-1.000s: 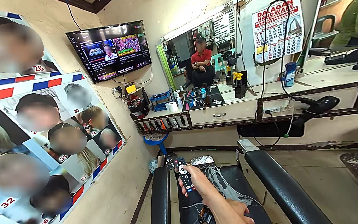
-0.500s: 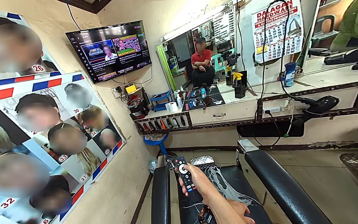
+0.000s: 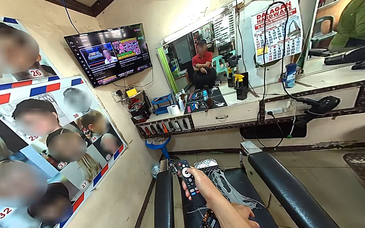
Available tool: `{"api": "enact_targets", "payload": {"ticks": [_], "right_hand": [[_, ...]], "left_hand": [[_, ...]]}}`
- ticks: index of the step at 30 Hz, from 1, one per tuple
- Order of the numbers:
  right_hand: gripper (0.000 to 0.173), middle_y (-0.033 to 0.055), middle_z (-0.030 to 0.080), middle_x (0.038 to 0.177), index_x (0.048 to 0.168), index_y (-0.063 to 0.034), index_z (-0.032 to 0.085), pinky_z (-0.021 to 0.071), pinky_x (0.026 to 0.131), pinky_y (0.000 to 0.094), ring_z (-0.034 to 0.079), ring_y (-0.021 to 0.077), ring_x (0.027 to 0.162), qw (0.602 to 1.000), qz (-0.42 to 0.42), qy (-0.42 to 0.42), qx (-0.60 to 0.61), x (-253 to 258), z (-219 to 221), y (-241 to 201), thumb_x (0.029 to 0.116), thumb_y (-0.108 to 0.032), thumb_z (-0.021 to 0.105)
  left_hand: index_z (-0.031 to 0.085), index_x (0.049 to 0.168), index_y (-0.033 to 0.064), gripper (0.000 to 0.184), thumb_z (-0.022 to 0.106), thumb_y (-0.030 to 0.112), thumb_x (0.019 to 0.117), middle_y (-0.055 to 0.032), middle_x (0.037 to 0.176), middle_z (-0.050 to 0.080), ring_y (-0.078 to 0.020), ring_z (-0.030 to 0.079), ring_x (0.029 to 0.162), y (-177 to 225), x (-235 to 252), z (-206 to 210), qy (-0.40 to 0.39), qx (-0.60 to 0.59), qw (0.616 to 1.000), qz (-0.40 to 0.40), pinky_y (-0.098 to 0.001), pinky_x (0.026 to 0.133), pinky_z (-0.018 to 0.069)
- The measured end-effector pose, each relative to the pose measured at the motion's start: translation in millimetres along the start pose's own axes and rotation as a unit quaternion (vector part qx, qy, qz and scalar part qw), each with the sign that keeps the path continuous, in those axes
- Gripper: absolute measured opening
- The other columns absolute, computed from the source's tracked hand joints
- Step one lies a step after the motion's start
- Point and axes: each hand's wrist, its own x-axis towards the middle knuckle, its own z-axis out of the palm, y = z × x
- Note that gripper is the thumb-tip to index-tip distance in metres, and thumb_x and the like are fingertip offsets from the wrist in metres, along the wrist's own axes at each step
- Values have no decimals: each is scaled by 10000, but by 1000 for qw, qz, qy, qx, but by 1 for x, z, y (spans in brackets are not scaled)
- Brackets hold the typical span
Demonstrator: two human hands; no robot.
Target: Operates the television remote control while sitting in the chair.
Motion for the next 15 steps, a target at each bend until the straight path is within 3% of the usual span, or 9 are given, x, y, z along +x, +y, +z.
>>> {"api": "enact_targets", "payload": {"ticks": [15], "right_hand": [[476, 108, 632, 705, 1295, -39, 565, 556, 485, 309, 633, 196, 530, 1000, 3, 0, -4, 0, 0, 0, 1140, -336, 226]], "left_hand": [[572, 1426, 16, 461, 517, 317, 1081, -243, 1318, 656, -389, 615, 1263, -3, 3, 3, 5, 9, 1000, 1, -574, 1092, 439]]}}
